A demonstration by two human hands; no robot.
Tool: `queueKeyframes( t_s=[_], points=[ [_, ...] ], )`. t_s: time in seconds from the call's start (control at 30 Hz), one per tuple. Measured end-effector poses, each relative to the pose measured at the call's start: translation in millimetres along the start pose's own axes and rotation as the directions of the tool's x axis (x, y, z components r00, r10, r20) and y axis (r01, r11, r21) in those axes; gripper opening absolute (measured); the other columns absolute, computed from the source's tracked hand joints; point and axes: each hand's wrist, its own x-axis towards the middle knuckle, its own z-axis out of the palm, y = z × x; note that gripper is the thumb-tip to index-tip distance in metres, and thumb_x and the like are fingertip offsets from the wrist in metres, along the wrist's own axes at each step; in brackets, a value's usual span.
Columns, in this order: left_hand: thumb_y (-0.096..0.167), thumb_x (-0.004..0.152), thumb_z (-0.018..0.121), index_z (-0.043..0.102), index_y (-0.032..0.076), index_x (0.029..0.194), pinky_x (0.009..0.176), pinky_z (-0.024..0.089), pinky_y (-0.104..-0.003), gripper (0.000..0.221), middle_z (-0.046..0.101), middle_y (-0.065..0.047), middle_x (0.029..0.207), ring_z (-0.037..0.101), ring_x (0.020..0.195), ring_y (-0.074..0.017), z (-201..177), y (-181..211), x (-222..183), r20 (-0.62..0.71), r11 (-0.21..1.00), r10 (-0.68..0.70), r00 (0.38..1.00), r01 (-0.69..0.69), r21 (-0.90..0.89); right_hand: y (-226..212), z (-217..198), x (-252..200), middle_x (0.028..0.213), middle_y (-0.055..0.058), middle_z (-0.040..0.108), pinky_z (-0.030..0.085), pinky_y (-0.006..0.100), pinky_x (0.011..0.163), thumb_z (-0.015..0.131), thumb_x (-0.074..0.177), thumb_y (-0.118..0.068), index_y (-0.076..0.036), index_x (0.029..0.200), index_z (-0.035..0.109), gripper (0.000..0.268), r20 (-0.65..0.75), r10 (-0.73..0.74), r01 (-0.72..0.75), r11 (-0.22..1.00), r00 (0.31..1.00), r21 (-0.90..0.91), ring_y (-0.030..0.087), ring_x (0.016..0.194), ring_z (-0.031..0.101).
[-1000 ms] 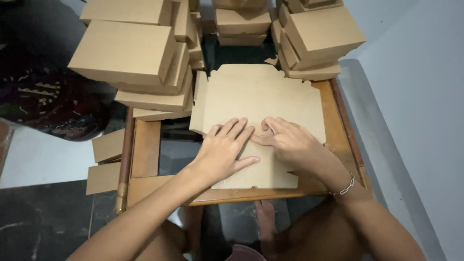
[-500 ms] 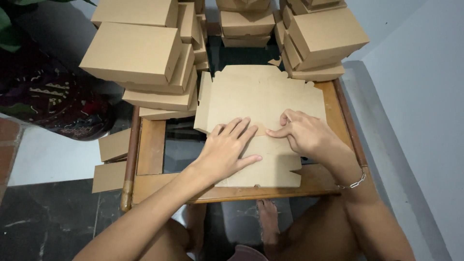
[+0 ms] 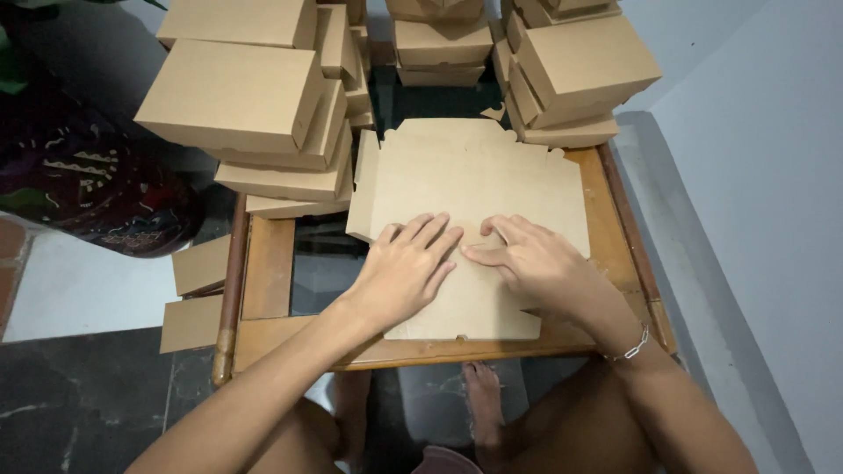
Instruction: Assembling a cardboard box by folding a flat template and tucking in tabs.
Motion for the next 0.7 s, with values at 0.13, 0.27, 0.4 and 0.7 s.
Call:
queueKeyframes(
  t_s=[0.13, 0.27, 0.4, 0.7],
  points=[
    [0.029, 0.103, 0.049, 0.051, 0.016, 0.146, 0.102, 0.043, -0.048, 0.045, 0.058, -0.015, 0.143, 0.052, 0.136, -0.0308, 2, 0, 0, -0.035, 1.000, -0.010, 0.999, 0.010, -0.015, 4, -7, -1, 0.132, 0.002, 0.055, 0.053, 0.039, 0.096, 0.052, 0.097, -0.021, -0.029, 0.128, 0.073, 0.038, 0.012, 0.009, -0.011, 0.990, 1.000, 0.143, 0.026, 0.120, 0.059],
    [0.024, 0.103, 0.050, 0.053, 0.013, 0.145, 0.101, 0.045, -0.045, 0.043, 0.063, -0.014, 0.138, 0.056, 0.132, -0.0297, 1, -1, 2, -0.100, 1.000, 0.002, 0.995, -0.001, 0.010, 12, -4, 0, 0.124, 0.005, 0.062, 0.054, 0.042, 0.096, 0.058, 0.098, -0.027, -0.023, 0.120, 0.077, 0.029, -0.036, 0.017, -0.009, 0.975, 0.999, 0.222, 0.028, 0.114, 0.064],
    [0.023, 0.102, 0.053, 0.056, 0.012, 0.141, 0.100, 0.048, -0.043, 0.040, 0.068, -0.012, 0.130, 0.062, 0.127, -0.0275, 4, -2, 3, -0.146, 1.000, -0.010, 0.989, 0.008, -0.017, 20, 10, 8, 0.105, -0.003, 0.069, 0.056, 0.036, 0.093, 0.061, 0.098, -0.037, -0.025, 0.119, 0.068, 0.025, -0.065, 0.123, -0.103, 0.961, 0.990, 0.256, 0.019, 0.105, 0.070],
    [0.022, 0.102, 0.057, 0.074, 0.014, 0.108, 0.094, 0.055, -0.039, 0.020, 0.076, -0.008, 0.113, 0.071, 0.114, -0.0267, 4, -1, 4, -0.214, 0.993, -0.072, 0.974, 0.050, -0.103, 20, 25, 15, 0.097, -0.006, 0.076, 0.058, 0.032, 0.085, 0.070, 0.094, -0.029, -0.025, 0.110, 0.072, 0.017, -0.248, 0.082, 0.001, 0.948, 0.965, 0.318, 0.015, 0.092, 0.074]
  ],
)
